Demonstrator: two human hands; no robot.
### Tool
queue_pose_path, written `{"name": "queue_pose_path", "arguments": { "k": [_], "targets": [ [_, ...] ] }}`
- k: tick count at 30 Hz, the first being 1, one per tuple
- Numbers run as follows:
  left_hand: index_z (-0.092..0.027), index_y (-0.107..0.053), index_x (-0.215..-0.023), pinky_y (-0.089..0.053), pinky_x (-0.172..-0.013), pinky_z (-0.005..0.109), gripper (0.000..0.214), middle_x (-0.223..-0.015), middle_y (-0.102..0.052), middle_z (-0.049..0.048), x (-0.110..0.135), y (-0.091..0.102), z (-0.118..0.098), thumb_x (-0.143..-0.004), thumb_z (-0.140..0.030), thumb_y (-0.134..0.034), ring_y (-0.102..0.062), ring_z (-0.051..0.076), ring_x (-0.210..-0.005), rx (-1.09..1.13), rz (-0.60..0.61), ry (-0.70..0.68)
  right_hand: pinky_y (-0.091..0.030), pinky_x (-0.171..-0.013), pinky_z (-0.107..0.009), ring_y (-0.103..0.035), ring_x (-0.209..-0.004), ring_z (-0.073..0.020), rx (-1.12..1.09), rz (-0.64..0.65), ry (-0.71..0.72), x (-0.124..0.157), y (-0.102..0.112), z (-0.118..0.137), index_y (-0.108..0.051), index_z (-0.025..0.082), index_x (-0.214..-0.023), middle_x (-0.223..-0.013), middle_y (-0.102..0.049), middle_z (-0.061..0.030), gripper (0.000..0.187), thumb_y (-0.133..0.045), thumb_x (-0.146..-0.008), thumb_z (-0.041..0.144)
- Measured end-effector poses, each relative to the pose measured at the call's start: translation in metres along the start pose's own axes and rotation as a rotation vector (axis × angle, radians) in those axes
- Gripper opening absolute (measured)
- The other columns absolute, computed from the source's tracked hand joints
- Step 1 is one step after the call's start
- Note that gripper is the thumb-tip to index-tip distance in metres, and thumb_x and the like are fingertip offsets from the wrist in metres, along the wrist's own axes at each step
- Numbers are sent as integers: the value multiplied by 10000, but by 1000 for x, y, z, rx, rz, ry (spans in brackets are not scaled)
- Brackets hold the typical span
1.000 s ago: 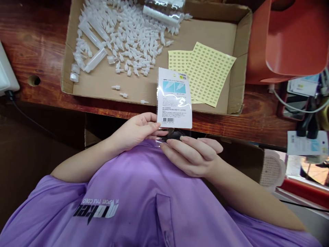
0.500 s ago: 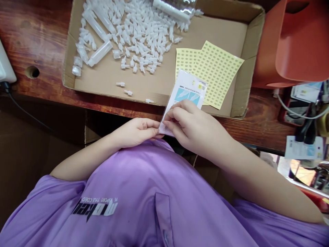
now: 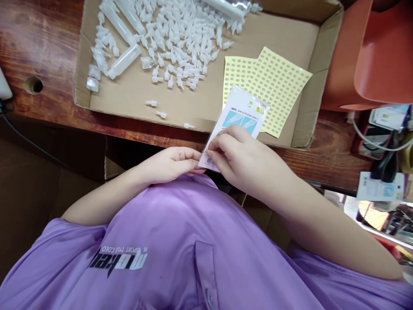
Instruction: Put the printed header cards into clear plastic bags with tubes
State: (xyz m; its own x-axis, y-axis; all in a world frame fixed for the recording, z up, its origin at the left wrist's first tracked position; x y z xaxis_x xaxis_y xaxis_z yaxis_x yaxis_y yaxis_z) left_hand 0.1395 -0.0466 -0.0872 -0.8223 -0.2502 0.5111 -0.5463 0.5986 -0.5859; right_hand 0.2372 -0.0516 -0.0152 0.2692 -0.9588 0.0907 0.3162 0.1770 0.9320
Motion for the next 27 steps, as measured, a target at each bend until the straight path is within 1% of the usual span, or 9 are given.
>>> {"name": "queue_pose_path", "arguments": {
  "k": [3,6,10,17,19,20,23,25,27],
  "targets": [
    [-141,-703,-888,-443,-959,333,142,-861,-719,24,0,1,1,-788,-211,-629,-665,119,-854,-7,-7,5,-474,-653,-292,-582,-726,-174,7,-1,17,1,1,1,-571,165,-837,-861,-569,-78,148,-444,-904,199],
    [-143,-701,-924,-441,-965,347,171,-883,-721,31,0,2,2,-789,-219,-629,-664,135,-893,-17,-9,12,-443,-596,-274,-580,-704,-167,11,-13,25,4,4,2,-579,164,-867,-860,-589,-74,150,-446,-909,220],
    [-145,-702,-923,-444,-962,347,169,-882,-725,31,2,1,-1,-785,-213,-633,-664,141,-903,-49,-15,5,-400,-567,-265,-587,-708,-176,36,-28,27,9,5,4,-588,166,-891,-806,-623,-65,171,-432,-914,232],
    [-149,-710,-915,-454,-948,356,186,-868,-728,38,3,-1,-3,-774,-257,-654,-672,150,-879,-43,-14,-9,-349,-529,-250,-558,-624,-152,10,68,23,13,0,7,-608,185,-853,-705,-639,-31,232,-401,-929,255],
    [-151,-711,-914,-455,-944,348,177,-860,-728,34,4,-1,-3,-775,-243,-652,-671,143,-866,-36,-16,-11,-345,-526,-252,-552,-613,-151,36,63,78,16,1,10,-623,179,-876,-687,-639,-31,236,-406,-934,252],
    [-151,-711,-916,-456,-941,343,175,-860,-728,33,4,-1,-3,-777,-237,-650,-671,139,-859,-32,-19,-9,-352,-530,-256,-557,-619,-155,63,36,119,18,3,12,-630,173,-892,-692,-643,-37,242,-406,-938,249],
    [-148,-706,-931,-472,-905,323,182,-862,-727,33,4,0,-1,-778,-231,-655,-671,128,-820,-2,-29,12,-404,-561,-273,-586,-650,-165,171,-106,281,28,12,26,-646,163,-939,-737,-673,-51,237,-411,-938,196],
    [-146,-698,-942,-487,-856,297,191,-859,-726,33,4,0,0,-777,-238,-668,-667,117,-790,30,-22,28,-457,-618,-278,-616,-687,-159,218,-184,406,38,15,38,-651,170,-962,-785,-702,-42,216,-440,-922,145],
    [-142,-687,-951,-491,-811,266,202,-841,-724,32,3,-1,1,-775,-243,-685,-659,104,-768,48,-17,40,-499,-714,-282,-646,-763,-153,237,-231,490,47,14,49,-654,172,-969,-833,-723,-28,202,-475,-900,107]
  ]
}}
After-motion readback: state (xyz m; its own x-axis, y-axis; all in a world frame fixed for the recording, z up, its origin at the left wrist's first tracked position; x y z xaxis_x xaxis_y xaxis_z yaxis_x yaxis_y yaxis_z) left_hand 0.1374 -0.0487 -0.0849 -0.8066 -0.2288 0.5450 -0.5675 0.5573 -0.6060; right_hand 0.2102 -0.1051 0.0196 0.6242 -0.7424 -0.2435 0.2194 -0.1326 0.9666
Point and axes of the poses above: each hand's wrist, its own x-axis away from the middle knuckle, its own y-axis out of the back of the hand, z = x × y, the point moved 7 cm from there along -x, towards the middle knuckle
